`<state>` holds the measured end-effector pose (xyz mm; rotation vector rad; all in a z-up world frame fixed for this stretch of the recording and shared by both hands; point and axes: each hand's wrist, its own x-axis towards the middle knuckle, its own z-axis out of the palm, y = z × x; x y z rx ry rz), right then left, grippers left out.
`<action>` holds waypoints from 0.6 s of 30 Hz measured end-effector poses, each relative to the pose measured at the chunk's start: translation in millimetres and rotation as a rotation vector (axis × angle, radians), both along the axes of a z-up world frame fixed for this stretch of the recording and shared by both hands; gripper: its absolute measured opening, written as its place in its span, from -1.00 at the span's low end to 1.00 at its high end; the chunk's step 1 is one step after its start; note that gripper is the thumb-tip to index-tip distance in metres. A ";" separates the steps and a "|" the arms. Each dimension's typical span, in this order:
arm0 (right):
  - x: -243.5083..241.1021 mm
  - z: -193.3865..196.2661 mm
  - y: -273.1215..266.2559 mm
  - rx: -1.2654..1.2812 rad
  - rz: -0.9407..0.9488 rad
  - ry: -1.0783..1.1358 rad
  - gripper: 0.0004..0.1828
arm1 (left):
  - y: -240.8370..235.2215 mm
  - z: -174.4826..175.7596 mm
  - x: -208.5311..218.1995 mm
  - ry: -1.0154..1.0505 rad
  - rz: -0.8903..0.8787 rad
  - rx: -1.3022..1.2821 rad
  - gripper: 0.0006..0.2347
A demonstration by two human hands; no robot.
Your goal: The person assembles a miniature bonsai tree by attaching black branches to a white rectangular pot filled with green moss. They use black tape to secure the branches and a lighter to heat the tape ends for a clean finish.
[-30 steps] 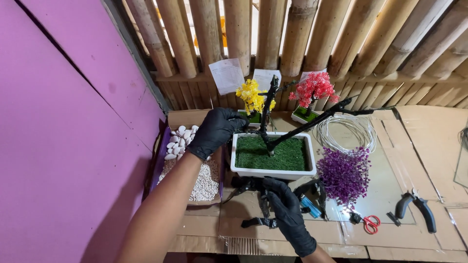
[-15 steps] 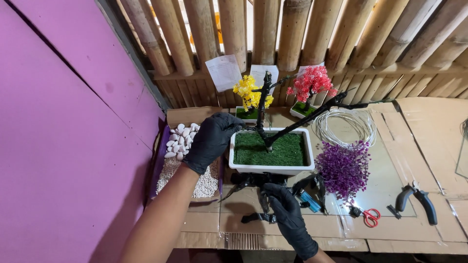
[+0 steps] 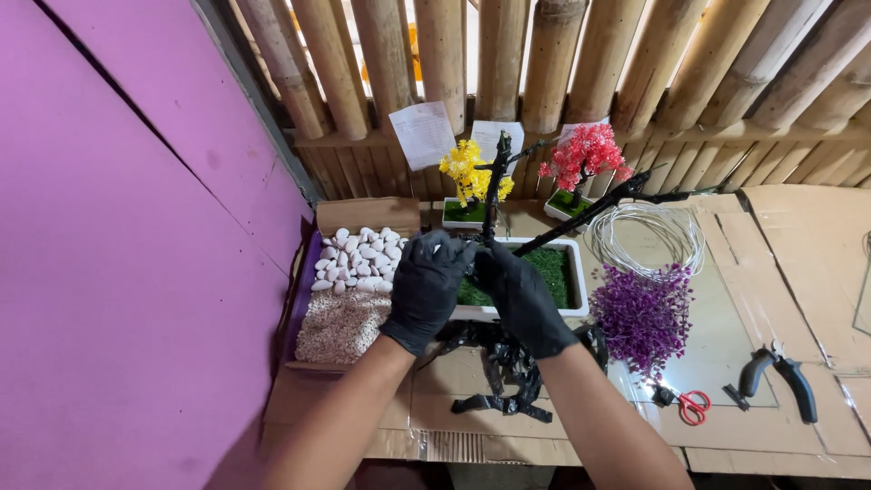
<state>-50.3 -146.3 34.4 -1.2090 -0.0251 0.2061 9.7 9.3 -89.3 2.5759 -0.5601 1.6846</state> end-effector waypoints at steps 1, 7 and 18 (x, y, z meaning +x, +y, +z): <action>23.1 -20.8 3.8 0.000 0.000 -0.002 -0.66 | -1.1 -14.3 7.3 -0.002 0.000 0.000 -0.78; 74.6 -57.4 14.3 0.254 0.131 0.358 -0.83 | -11.6 -26.9 -11.1 -0.059 0.087 -0.275 -0.80; 81.3 -86.4 -4.3 0.103 0.142 0.175 -0.83 | -21.7 -36.7 -58.3 0.206 -0.254 -0.509 -0.75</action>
